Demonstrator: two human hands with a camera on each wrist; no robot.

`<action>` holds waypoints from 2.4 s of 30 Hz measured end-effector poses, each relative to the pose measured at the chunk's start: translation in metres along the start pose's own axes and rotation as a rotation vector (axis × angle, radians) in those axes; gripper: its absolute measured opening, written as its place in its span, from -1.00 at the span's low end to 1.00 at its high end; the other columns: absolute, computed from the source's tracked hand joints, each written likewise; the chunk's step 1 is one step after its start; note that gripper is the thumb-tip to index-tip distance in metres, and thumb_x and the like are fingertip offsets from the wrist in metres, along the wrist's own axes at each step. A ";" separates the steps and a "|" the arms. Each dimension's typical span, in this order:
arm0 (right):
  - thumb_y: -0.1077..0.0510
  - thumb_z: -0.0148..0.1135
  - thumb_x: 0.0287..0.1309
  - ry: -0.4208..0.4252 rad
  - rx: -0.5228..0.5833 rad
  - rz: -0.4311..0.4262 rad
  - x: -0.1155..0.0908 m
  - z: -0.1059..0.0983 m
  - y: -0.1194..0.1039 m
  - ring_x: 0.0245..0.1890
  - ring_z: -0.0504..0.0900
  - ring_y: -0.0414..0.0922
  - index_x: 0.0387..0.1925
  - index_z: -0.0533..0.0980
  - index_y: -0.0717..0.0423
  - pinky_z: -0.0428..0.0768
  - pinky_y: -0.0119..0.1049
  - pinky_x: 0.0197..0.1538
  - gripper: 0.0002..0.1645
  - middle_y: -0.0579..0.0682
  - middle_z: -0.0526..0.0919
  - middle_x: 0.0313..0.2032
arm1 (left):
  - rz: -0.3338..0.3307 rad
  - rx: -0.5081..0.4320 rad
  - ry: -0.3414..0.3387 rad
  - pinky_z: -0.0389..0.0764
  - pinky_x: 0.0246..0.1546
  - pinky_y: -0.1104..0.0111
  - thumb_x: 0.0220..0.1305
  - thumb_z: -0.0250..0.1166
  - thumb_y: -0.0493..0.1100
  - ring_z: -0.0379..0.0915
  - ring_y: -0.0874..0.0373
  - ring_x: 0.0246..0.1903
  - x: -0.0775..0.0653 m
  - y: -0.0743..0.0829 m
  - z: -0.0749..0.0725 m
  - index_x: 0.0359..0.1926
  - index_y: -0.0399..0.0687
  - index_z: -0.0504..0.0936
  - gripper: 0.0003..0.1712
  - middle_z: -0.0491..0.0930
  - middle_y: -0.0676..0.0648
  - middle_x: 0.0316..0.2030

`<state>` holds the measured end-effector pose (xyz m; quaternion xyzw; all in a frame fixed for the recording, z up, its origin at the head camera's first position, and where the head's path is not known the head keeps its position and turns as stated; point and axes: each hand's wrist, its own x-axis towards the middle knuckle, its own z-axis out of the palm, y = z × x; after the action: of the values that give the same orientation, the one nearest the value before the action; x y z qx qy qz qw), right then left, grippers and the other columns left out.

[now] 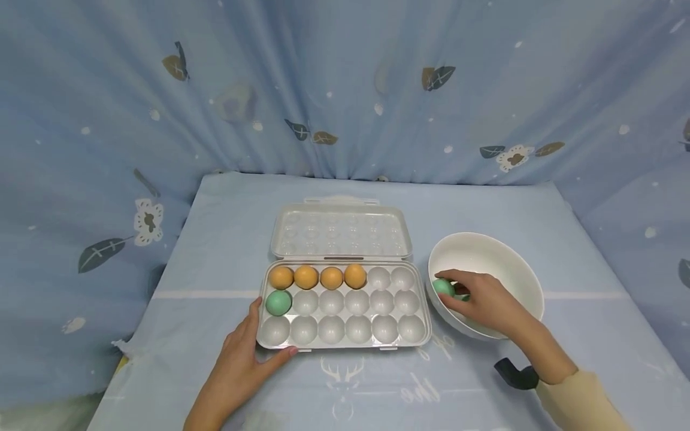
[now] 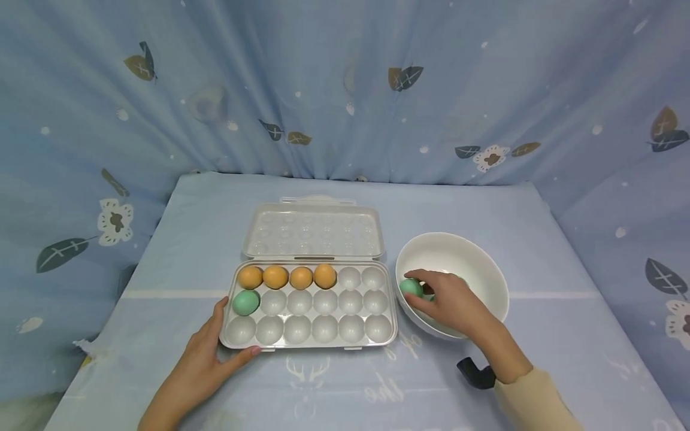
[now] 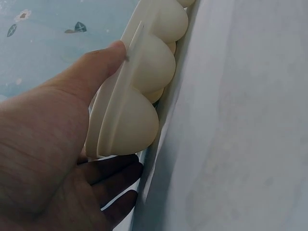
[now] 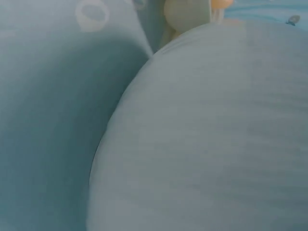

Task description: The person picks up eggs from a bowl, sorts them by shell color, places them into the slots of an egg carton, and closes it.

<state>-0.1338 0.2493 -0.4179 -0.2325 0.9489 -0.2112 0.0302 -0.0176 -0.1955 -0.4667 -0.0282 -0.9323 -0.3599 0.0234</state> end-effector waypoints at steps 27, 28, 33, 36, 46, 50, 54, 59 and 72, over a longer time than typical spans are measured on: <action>0.16 0.61 0.04 0.329 0.109 -0.119 0.021 -0.008 -0.050 -0.10 0.74 -0.11 0.23 0.53 0.10 0.74 -0.18 -0.04 -0.30 -0.06 0.69 0.00 | 0.015 0.005 0.018 0.28 0.29 -0.32 0.16 0.50 0.31 0.27 -0.38 0.40 -0.005 0.001 0.001 0.61 -0.27 -0.01 0.31 0.25 -0.37 0.49; 0.15 0.61 0.05 0.325 0.118 -0.125 0.023 -0.006 -0.054 -0.09 0.74 -0.12 0.23 0.53 0.09 0.74 -0.17 -0.03 -0.30 -0.07 0.69 0.00 | 0.011 0.007 0.015 0.27 0.29 -0.32 0.16 0.49 0.32 0.26 -0.38 0.40 -0.005 0.001 0.000 0.61 -0.28 -0.01 0.31 0.24 -0.38 0.49; 0.14 0.61 0.06 0.291 0.196 -0.174 0.034 0.006 -0.072 -0.07 0.73 -0.17 0.23 0.52 0.09 0.74 -0.18 0.00 -0.30 -0.12 0.69 -0.01 | 0.008 0.011 0.011 0.29 0.28 -0.33 0.16 0.48 0.32 0.27 -0.40 0.39 -0.005 0.001 0.000 0.60 -0.31 -0.02 0.32 0.24 -0.38 0.49; 0.14 0.60 0.07 0.278 0.250 -0.218 0.041 0.015 -0.081 -0.07 0.71 -0.20 0.22 0.53 0.12 0.72 -0.26 0.03 -0.32 -0.13 0.69 0.00 | 0.014 0.009 0.017 0.31 0.28 -0.32 0.16 0.49 0.32 0.29 -0.40 0.38 -0.004 0.001 0.000 0.60 -0.30 -0.01 0.31 0.26 -0.38 0.48; 0.17 0.58 0.10 0.249 0.355 -0.325 0.063 0.038 -0.109 -0.05 0.71 -0.17 0.20 0.55 0.13 0.70 -0.34 0.05 -0.36 -0.06 0.69 0.05 | 0.044 0.002 0.040 0.36 0.25 -0.31 0.15 0.52 0.28 0.33 -0.39 0.36 -0.003 0.000 0.000 0.60 -0.28 0.00 0.31 0.31 -0.37 0.46; 0.15 0.58 0.10 0.228 0.373 -0.349 0.069 0.046 -0.121 -0.07 0.69 -0.21 0.18 0.55 0.05 0.70 -0.37 0.03 -0.39 -0.10 0.67 0.03 | 0.047 0.002 0.041 0.37 0.24 -0.31 0.15 0.52 0.29 0.35 -0.38 0.35 -0.003 0.000 0.000 0.61 -0.26 0.00 0.31 0.32 -0.35 0.45; 0.14 0.59 0.10 0.194 0.380 -0.358 0.074 0.057 -0.131 -0.08 0.64 -0.20 0.17 0.57 0.05 0.73 -0.29 -0.04 -0.41 -0.06 0.57 0.09 | 0.045 0.004 0.040 0.37 0.22 -0.32 0.14 0.52 0.29 0.37 -0.37 0.34 -0.003 0.001 0.000 0.61 -0.25 0.00 0.30 0.33 -0.35 0.45; 0.17 0.57 0.12 0.148 0.426 -0.357 0.080 0.070 -0.144 -0.04 0.63 -0.17 0.18 0.58 0.06 0.74 -0.26 -0.01 -0.42 -0.02 0.48 0.08 | 0.042 0.003 0.035 0.38 0.22 -0.31 0.14 0.52 0.28 0.38 -0.37 0.33 -0.002 0.001 0.000 0.60 -0.27 0.02 0.30 0.34 -0.36 0.44; 0.12 0.54 0.13 0.116 0.288 -0.397 0.089 0.093 -0.169 -0.03 0.63 -0.19 0.18 0.56 0.02 0.65 -0.38 0.06 -0.42 -0.09 0.57 0.06 | 0.026 0.019 0.030 0.36 0.19 -0.34 0.15 0.51 0.29 0.38 -0.38 0.32 -0.002 0.001 0.001 0.59 -0.30 0.02 0.30 0.34 -0.38 0.43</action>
<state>-0.1257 0.0374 -0.4290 -0.3952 0.8448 -0.3592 -0.0334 -0.0154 -0.1949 -0.4669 -0.0349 -0.9348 -0.3509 0.0425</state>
